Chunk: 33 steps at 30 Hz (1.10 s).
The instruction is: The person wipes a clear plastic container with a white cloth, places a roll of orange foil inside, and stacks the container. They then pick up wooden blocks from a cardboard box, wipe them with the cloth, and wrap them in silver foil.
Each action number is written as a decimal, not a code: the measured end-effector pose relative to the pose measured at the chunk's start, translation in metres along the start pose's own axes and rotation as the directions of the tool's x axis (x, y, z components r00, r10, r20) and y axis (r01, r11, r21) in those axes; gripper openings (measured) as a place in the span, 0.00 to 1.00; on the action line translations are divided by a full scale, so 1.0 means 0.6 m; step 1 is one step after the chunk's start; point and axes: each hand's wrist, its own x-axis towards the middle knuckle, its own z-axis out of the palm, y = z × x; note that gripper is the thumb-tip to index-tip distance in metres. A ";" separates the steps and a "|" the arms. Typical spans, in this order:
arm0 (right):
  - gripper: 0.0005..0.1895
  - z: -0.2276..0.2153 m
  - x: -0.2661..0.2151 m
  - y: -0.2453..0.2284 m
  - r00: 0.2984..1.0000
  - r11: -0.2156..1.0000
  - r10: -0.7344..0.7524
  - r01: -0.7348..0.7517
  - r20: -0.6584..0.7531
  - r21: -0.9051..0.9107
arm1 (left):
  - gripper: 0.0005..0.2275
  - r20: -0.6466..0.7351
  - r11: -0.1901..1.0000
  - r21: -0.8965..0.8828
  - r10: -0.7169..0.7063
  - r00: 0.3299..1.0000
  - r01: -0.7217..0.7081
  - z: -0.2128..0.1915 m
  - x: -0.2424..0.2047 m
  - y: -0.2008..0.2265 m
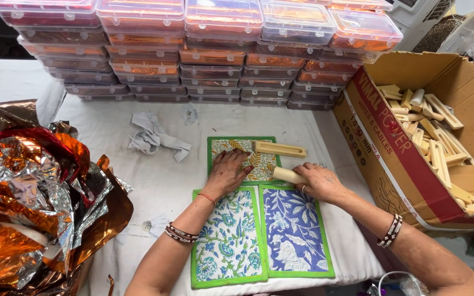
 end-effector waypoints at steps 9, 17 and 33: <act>0.29 -0.040 0.058 -0.105 0.972 0.983 -0.182 0.181 -0.146 -0.024 | 0.26 -0.188 0.983 0.004 0.179 0.966 -0.181 -0.026 0.000 0.020; 0.28 -0.001 0.129 -0.054 0.933 0.975 -0.209 0.174 -0.294 -0.140 | 0.29 0.024 0.976 0.085 0.197 0.980 -0.198 0.022 0.003 -0.011; 0.16 -0.027 0.015 0.020 0.940 1.000 -0.025 0.019 -0.341 -0.022 | 0.24 0.050 0.987 0.092 0.130 0.990 -0.134 0.017 0.003 -0.005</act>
